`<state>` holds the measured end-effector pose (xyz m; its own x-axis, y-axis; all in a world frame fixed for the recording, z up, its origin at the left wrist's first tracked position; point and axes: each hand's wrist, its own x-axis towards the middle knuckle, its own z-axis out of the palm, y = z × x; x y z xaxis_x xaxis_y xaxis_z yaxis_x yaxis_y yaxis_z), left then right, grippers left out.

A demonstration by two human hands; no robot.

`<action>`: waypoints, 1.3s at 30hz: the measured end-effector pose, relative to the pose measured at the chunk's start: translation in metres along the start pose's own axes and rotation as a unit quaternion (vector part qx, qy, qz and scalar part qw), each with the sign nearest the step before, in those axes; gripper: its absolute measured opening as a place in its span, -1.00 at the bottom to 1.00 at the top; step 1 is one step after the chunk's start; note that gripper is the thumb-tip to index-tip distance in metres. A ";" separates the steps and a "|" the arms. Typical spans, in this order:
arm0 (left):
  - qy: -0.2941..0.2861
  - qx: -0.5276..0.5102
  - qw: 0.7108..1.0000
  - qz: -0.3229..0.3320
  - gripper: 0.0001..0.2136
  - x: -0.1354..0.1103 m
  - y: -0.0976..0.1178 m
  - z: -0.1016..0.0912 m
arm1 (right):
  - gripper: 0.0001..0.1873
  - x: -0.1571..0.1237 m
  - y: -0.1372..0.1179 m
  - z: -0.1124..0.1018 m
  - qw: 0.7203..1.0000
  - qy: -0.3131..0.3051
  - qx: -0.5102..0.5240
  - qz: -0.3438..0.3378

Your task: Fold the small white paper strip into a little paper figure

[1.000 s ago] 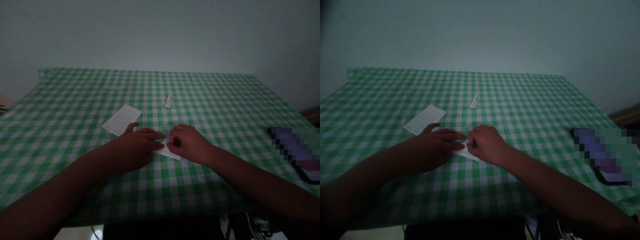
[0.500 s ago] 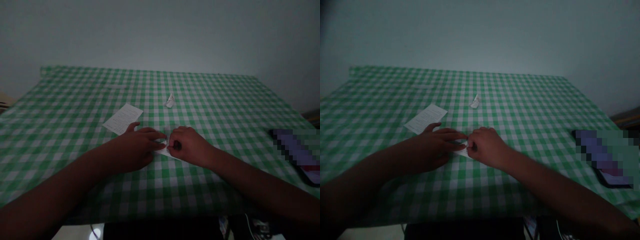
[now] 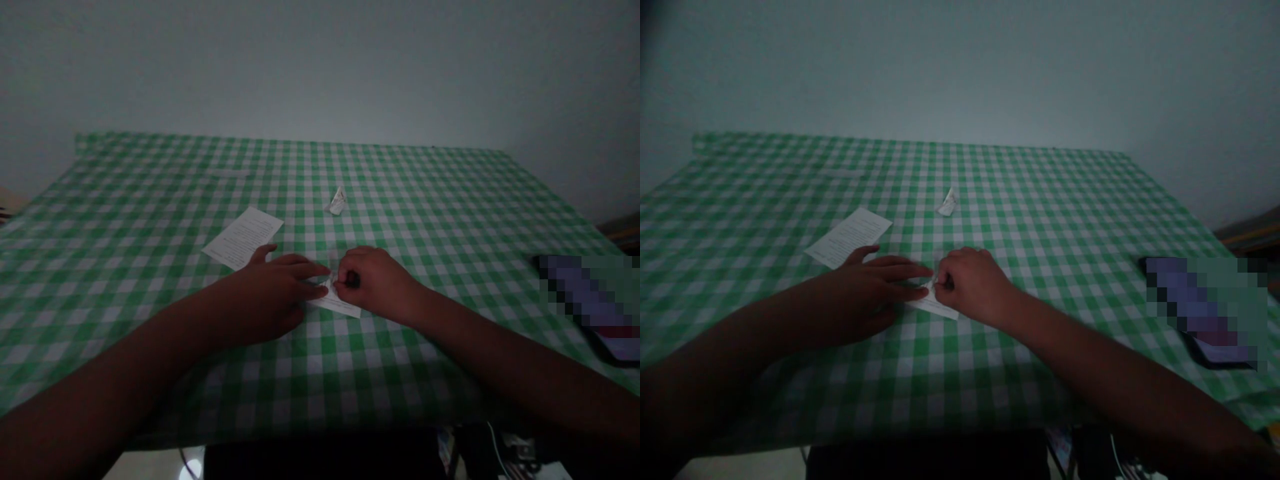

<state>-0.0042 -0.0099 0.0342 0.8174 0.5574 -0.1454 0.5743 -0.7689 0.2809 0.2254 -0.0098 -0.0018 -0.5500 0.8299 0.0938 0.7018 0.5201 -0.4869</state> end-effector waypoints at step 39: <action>0.083 0.015 0.996 0.043 -0.82 0.011 -0.007 0.020 | -0.91 -0.004 0.023 -0.021 0.993 0.032 0.059 -0.098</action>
<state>0.0022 -0.0045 0.0118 0.8460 0.5319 0.0375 0.5063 -0.8234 0.2562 0.2534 0.0035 0.0048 -0.6383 0.7285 0.2488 0.5243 0.6481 -0.5524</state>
